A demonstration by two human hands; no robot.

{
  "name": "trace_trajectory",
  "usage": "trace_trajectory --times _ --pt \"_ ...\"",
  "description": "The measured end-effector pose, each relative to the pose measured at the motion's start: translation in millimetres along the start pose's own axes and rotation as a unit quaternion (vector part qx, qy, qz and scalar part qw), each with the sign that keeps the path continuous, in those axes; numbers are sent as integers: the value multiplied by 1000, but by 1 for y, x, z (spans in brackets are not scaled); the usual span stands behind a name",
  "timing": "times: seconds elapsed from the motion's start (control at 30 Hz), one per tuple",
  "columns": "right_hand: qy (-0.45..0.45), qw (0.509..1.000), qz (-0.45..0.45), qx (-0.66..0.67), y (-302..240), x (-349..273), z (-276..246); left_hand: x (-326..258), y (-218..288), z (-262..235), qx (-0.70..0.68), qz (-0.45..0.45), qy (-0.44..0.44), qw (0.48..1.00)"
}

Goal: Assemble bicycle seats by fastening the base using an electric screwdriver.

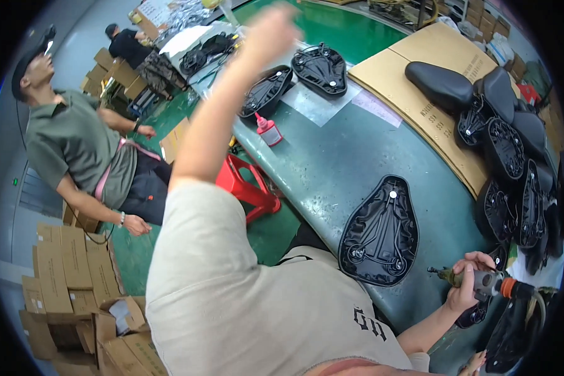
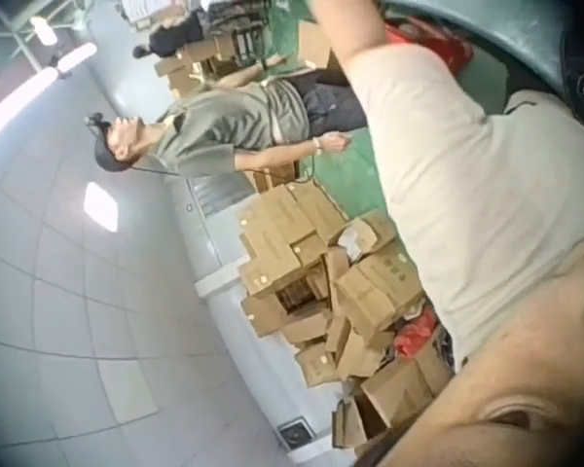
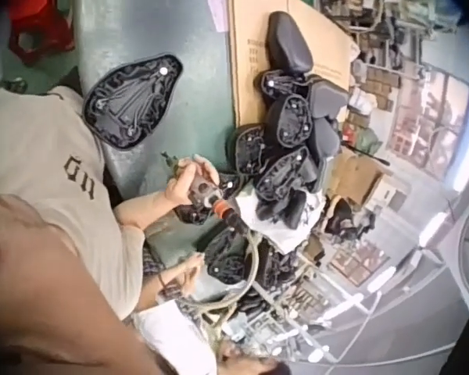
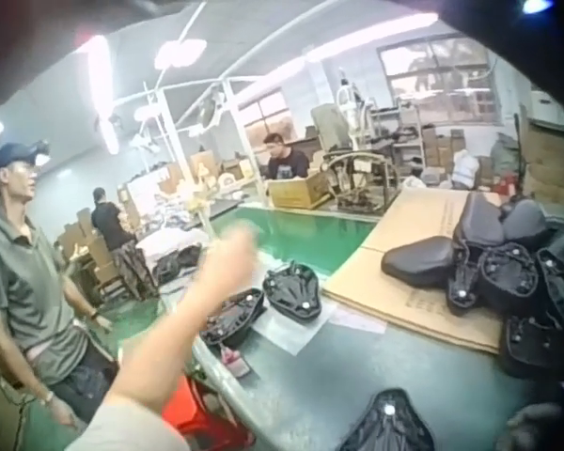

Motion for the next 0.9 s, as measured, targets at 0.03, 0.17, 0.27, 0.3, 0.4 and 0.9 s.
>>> trace_trajectory --times 0.03,0.17,0.27,0.3,0.4,0.9 --pt "-1 1000 29 -13 9 -4 3 -24 61 55 -8 -79 -293 953" --pt "-13 996 82 -16 34 -15 15 -154 284 99 -345 427 -209 810" --pt "7 994 76 -76 35 -24 13 -182 343 91 -430 488 -140 747" --pt "11 990 71 -120 36 -31 8 -189 355 97 -450 509 -142 720" --pt "-29 994 -8 -107 14 -17 35 -198 374 123 -486 502 -258 667" --pt "-68 987 -46 134 -64 24 80 -187 335 146 -496 266 -170 809"
Point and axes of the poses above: each hand's wrist, its own x-axis towards the middle knuckle, its own z-axis out of the palm, y = z × x, the point moved 9 cm from there along x, towards the middle knuckle, and after that the axes turned 10 degrees about z, right-handed, at the moved point
